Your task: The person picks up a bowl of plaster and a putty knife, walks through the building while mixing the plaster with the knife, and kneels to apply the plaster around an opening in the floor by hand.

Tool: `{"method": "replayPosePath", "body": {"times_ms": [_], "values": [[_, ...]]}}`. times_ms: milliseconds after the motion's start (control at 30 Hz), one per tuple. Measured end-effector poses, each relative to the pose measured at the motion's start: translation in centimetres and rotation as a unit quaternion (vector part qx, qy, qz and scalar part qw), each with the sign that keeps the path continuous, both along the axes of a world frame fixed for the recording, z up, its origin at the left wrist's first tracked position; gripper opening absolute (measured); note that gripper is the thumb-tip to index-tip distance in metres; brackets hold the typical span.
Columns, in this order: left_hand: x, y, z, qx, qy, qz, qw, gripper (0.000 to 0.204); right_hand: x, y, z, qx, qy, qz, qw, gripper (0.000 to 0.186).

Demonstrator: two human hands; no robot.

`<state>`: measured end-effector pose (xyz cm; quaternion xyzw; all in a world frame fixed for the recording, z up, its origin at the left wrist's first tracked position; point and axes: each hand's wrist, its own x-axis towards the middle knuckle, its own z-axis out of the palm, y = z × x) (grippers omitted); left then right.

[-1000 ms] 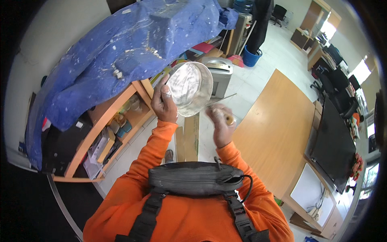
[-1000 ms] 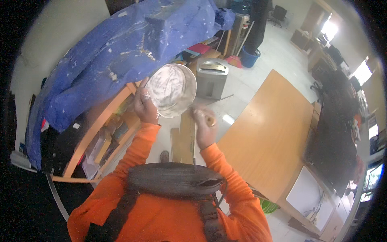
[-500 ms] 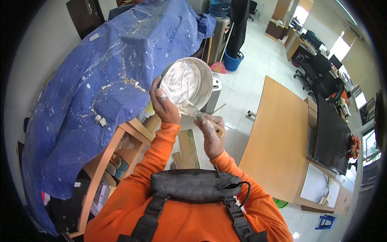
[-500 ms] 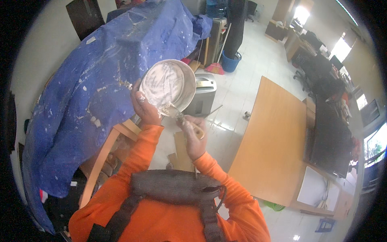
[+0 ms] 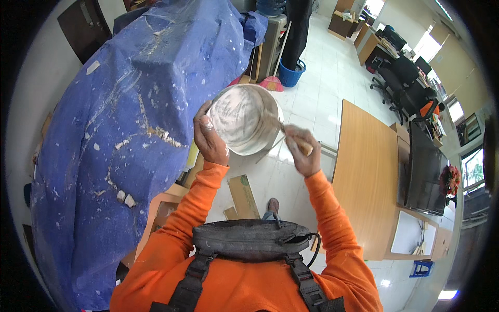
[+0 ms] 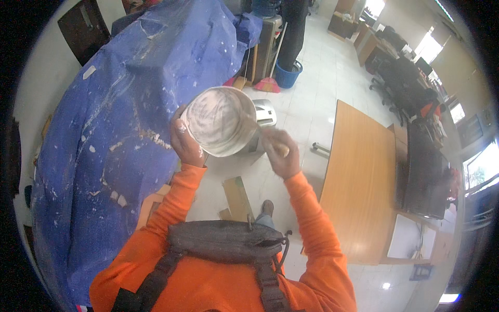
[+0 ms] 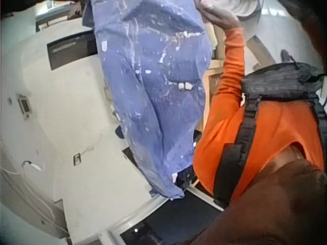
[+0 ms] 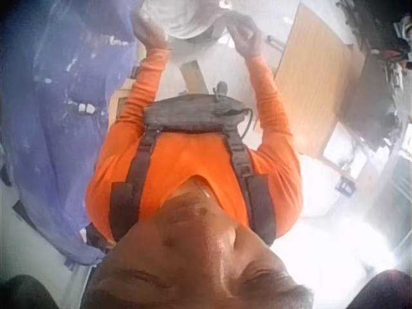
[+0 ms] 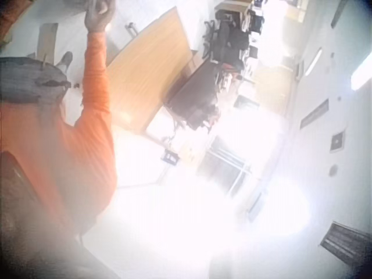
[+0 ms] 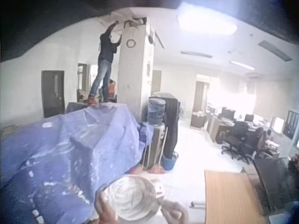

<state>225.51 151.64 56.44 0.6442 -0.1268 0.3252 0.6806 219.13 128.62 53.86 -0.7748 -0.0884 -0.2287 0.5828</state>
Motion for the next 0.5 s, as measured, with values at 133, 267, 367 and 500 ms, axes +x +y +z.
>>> {"method": "replayPosePath", "body": {"times_ms": [133,267,367,500], "values": [[5.9,-3.5,-1.8,0.031,-0.058,0.045,0.997,0.046,1.6,-0.5,-4.1,0.174,0.046,0.062,0.982,0.013],[10.2,-9.1,-0.6,0.115,-0.077,-0.015,0.99,0.046,7.5,-8.5,-3.4,0.139,-0.011,0.058,0.989,0.013],[12.3,-14.2,1.0,0.107,-0.045,-0.045,0.992,0.045,11.7,-15.8,-0.1,0.121,-0.028,0.015,0.992,0.018],[16.8,-20.7,1.8,0.042,-0.021,-0.048,0.998,0.047,13.4,-20.7,-1.7,0.149,-0.031,0.016,0.988,0.016]]}}
